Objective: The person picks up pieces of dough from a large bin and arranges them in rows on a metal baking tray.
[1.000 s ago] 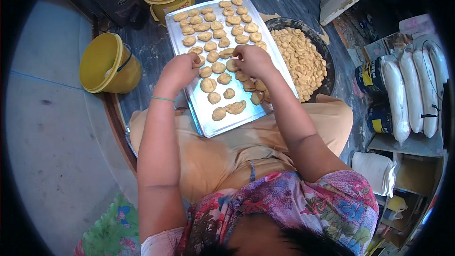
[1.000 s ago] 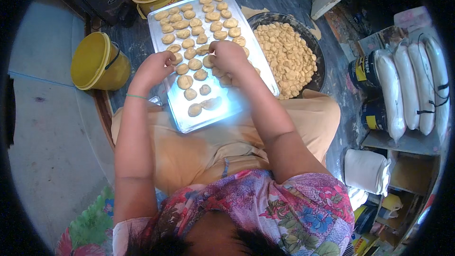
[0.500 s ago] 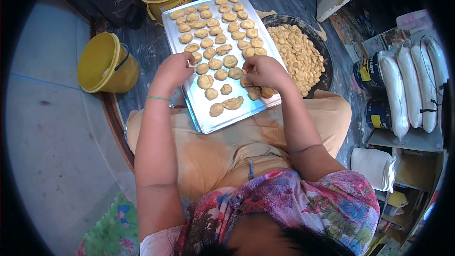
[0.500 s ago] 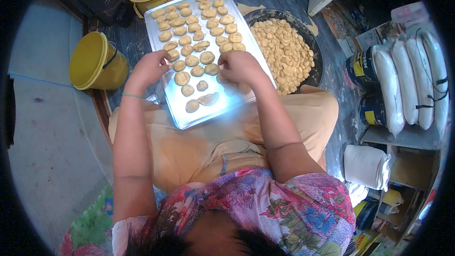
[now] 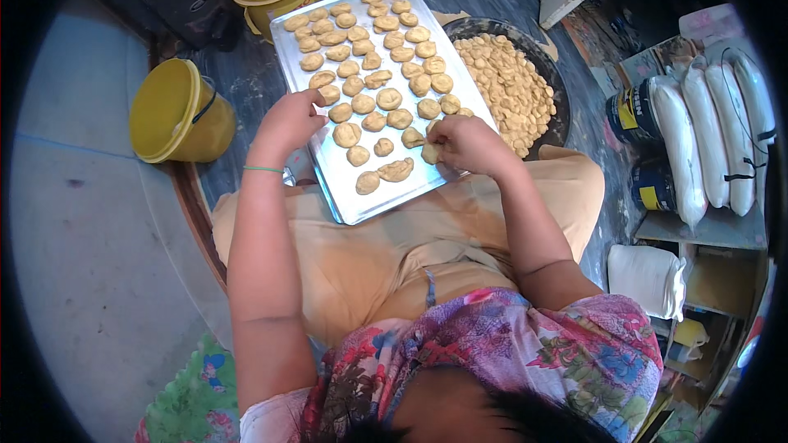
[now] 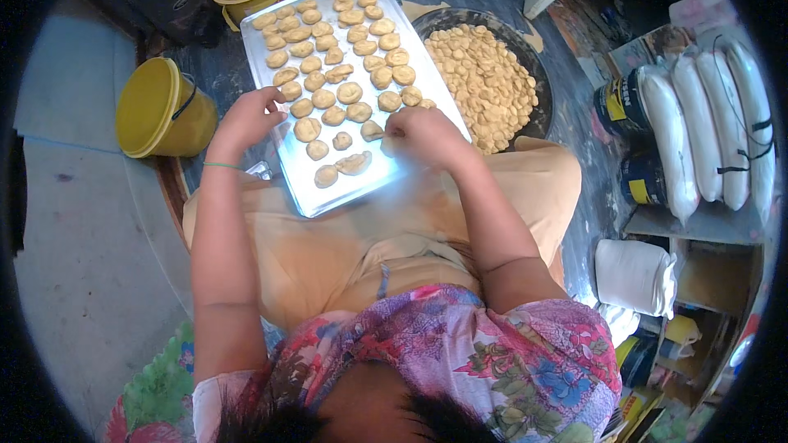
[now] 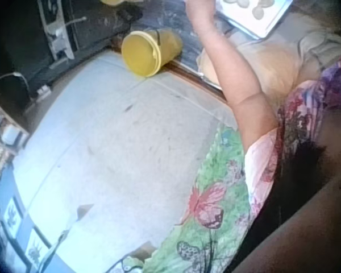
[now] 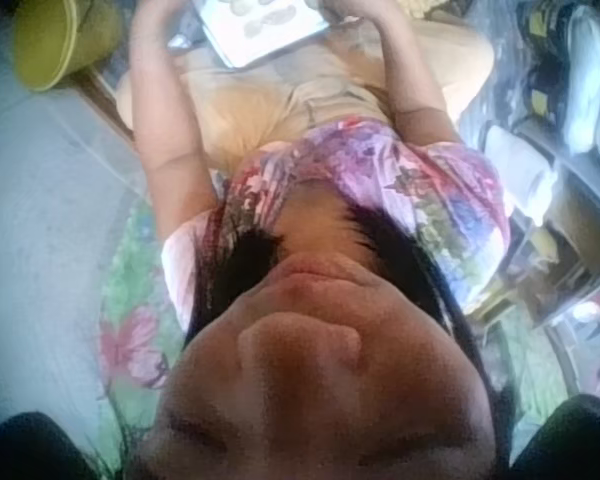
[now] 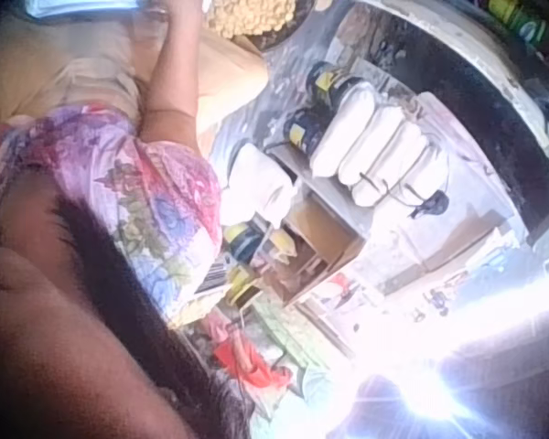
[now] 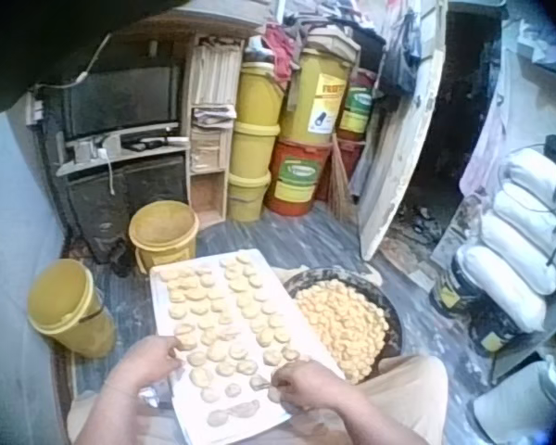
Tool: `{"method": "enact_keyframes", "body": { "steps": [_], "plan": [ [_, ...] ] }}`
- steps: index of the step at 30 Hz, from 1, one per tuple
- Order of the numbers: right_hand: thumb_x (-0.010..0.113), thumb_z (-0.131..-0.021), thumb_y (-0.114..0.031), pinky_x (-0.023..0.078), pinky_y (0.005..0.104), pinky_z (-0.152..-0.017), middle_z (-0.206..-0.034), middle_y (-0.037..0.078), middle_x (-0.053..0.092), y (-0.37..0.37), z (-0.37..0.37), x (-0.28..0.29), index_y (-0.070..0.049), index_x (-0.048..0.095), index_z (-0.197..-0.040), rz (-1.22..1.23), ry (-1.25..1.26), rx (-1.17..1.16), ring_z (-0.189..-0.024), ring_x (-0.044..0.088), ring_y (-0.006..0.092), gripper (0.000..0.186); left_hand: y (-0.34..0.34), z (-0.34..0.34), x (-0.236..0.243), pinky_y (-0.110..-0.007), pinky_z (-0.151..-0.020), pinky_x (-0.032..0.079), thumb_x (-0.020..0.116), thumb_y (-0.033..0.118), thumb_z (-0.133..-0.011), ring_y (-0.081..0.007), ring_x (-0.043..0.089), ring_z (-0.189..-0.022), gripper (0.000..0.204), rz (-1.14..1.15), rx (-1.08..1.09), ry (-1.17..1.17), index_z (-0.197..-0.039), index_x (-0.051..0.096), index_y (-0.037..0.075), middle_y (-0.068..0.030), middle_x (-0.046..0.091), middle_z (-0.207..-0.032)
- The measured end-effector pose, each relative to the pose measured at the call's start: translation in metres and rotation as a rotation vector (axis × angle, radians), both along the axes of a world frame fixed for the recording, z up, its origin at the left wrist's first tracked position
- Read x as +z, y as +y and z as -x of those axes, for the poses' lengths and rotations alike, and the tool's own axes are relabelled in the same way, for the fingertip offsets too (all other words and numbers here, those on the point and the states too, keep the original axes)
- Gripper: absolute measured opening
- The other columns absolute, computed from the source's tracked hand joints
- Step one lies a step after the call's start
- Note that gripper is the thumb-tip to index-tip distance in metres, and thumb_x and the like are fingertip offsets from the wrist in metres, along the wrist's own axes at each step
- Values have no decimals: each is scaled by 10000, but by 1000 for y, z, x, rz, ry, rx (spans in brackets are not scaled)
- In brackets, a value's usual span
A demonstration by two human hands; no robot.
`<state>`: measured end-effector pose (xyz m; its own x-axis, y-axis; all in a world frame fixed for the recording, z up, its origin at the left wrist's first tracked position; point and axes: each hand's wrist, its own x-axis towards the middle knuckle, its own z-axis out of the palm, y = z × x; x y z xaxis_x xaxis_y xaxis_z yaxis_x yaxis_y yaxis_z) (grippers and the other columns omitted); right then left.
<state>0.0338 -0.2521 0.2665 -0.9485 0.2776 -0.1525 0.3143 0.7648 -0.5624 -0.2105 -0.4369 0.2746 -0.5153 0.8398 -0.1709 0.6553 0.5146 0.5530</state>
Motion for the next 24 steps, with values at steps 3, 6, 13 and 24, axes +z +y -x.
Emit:
{"method": "enact_keyframes", "body": {
  "steps": [3,6,13,24],
  "plan": [
    [623,-691,-74,499,373,-716,-845,147,647,-3,-6,-26,-39,652,-924,-86,105,40,-796,629,296,238,6,0,0,-382,-734,499,682,142,-737,-320,648,-813,290,9,-18,-14,-995,633,20,-185,665,-865],
    [627,-687,-81,501,376,-714,-831,143,649,-14,-8,-26,-37,651,-921,-28,161,39,-775,629,301,239,7,-2,1,-381,-734,499,684,148,-733,-315,648,-815,299,19,-22,-31,-1000,634,22,-184,665,-869],
    [652,-737,-93,503,343,-716,-895,124,630,3,-25,-16,-39,654,-959,36,120,-125,-807,632,247,228,8,-5,0,-366,-728,501,686,163,-736,-299,648,-816,298,49,-40,10,-1001,637,36,-158,666,-865],
    [655,-669,-64,496,364,-754,-856,119,631,16,-32,-15,-64,634,-1000,-19,88,-144,-832,618,272,331,13,-8,-1,-368,-729,498,687,161,-747,-292,643,-814,284,39,-59,-16,-999,635,40,-149,661,-863]
  ]
}}
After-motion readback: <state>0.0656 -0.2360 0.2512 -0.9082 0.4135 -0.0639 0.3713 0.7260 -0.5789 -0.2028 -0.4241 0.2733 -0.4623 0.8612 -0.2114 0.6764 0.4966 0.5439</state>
